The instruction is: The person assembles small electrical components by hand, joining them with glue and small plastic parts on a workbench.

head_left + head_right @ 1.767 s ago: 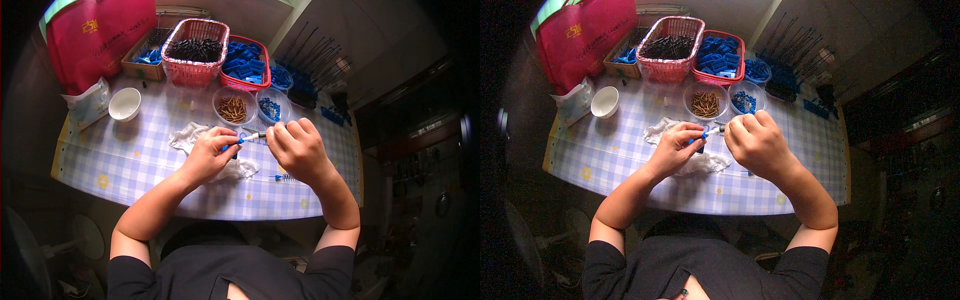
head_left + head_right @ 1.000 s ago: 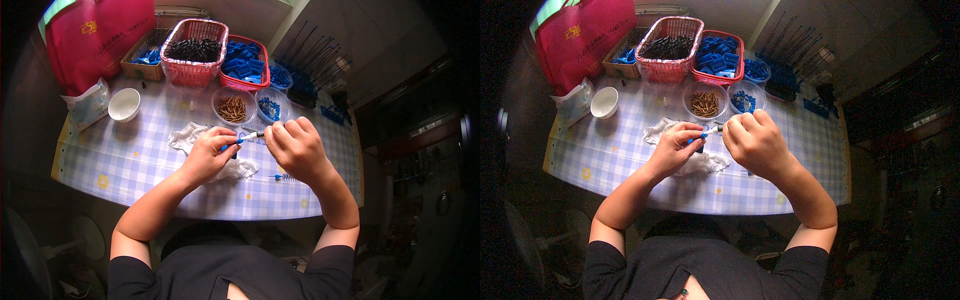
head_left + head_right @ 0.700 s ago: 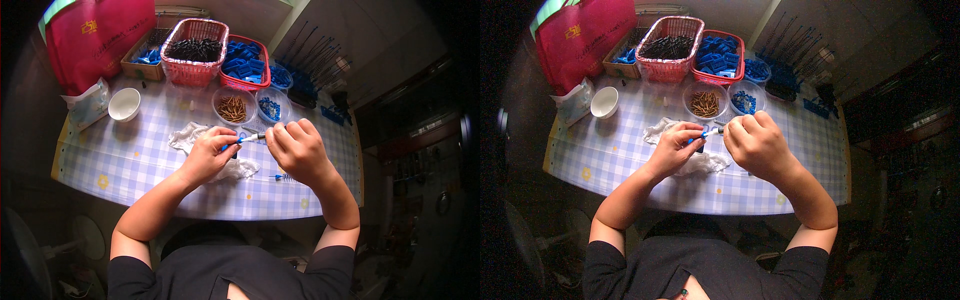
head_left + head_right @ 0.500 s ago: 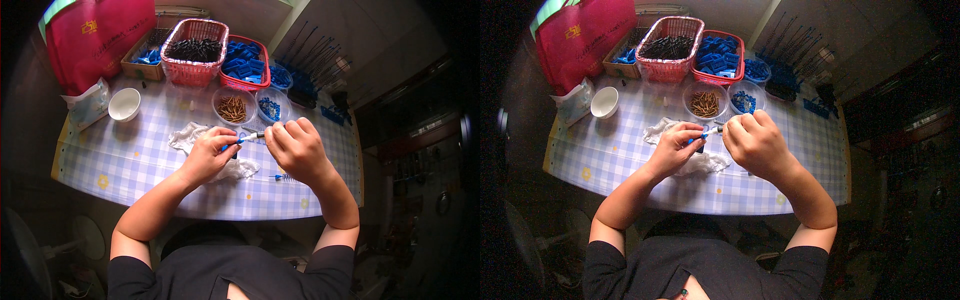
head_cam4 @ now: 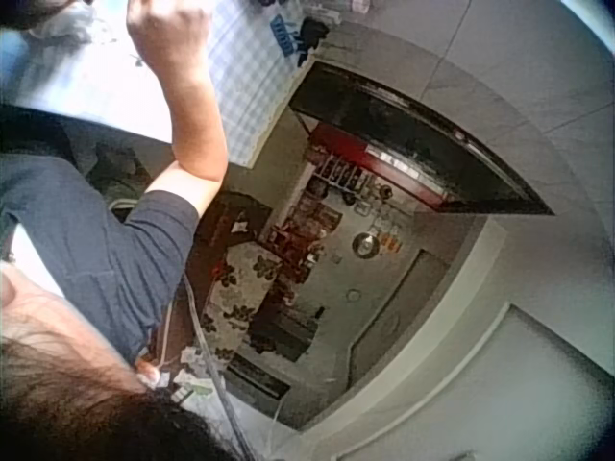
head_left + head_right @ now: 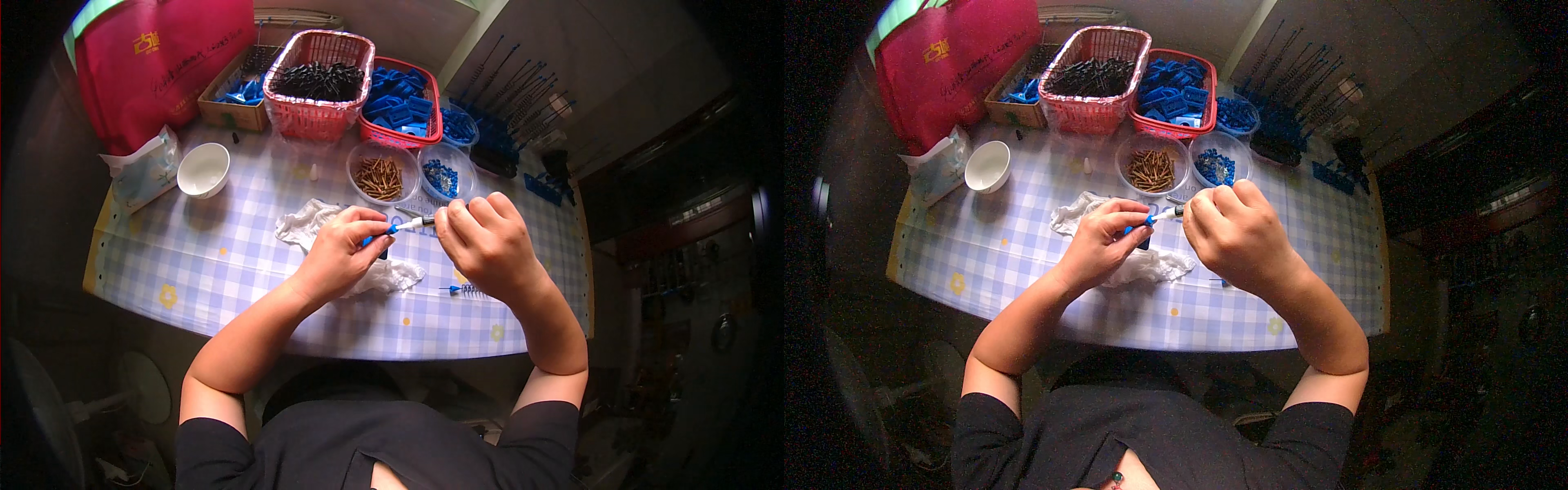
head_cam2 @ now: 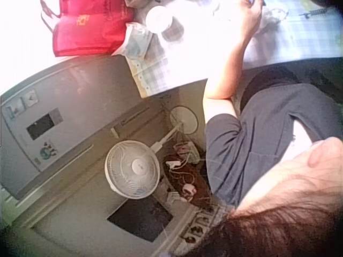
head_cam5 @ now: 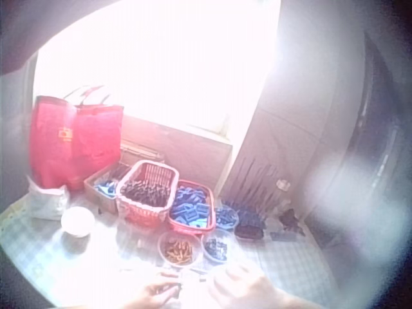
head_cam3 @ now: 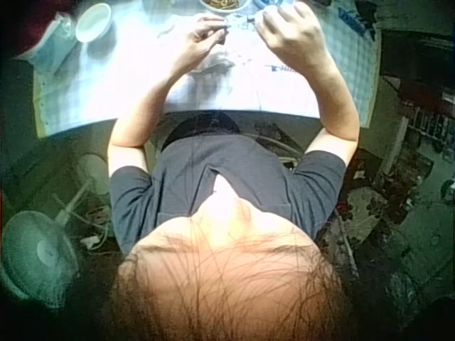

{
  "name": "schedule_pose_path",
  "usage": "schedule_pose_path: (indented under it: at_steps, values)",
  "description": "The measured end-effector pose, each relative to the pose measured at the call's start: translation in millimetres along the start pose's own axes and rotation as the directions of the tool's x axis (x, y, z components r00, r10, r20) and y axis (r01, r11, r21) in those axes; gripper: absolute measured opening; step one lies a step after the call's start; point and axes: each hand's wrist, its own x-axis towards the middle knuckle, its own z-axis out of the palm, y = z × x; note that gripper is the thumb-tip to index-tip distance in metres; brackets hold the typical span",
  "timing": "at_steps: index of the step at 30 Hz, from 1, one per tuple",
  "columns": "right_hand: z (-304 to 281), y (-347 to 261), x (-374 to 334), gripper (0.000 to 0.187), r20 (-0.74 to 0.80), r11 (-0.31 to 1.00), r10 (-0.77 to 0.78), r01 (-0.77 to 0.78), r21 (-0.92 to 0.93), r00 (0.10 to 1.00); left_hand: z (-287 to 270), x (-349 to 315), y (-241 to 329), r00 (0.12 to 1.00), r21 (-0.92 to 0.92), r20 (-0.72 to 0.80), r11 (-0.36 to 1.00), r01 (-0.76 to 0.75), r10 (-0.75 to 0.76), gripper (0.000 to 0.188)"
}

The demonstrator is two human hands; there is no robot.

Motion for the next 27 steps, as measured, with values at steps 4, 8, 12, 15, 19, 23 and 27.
schedule_pose_path:
  at_steps: [4,8,12,15,19,23,27]
  values:
    - [0.6,-0.1,-0.4,0.016,-0.001,1.000,-0.003,0.003,-0.005,1.000,0.0,0.0,-0.4,1.000,0.020,-0.003,1.000,-0.017,0.017,0.017]
    - [0.6,0.1,-0.2,0.015,-0.009,1.000,-0.007,0.007,-0.011,1.000,0.6,-0.1,0.0,1.000,-0.011,-0.002,1.000,-0.003,0.003,0.017]
    - [0.1,-0.2,0.5,0.014,-0.006,1.000,-0.011,0.011,-0.012,1.000,0.8,-0.3,-0.8,1.000,-0.007,-0.006,1.000,-0.001,0.001,0.017]
    - [-0.3,-0.5,0.7,0.014,-0.003,1.000,-0.007,0.007,-0.009,1.000,0.8,-0.4,-0.8,1.000,-0.005,-0.010,1.000,-0.005,0.005,0.016]
    - [-0.8,-0.6,0.9,0.013,-0.003,1.000,-0.007,0.007,-0.005,1.000,0.6,-0.5,0.1,1.000,-0.011,-0.008,1.000,-0.007,0.007,0.016]
    - [-0.9,-0.7,0.5,0.012,0.000,1.000,-0.007,0.007,-0.009,1.000,1.3,-0.1,-0.5,1.000,0.001,-0.014,1.000,-0.019,0.019,0.016]
    - [-1.0,-0.8,1.4,0.012,-0.006,1.000,-0.008,0.008,-0.011,1.000,0.7,-0.5,-0.5,1.000,-0.011,-0.009,1.000,-0.008,0.008,0.017]
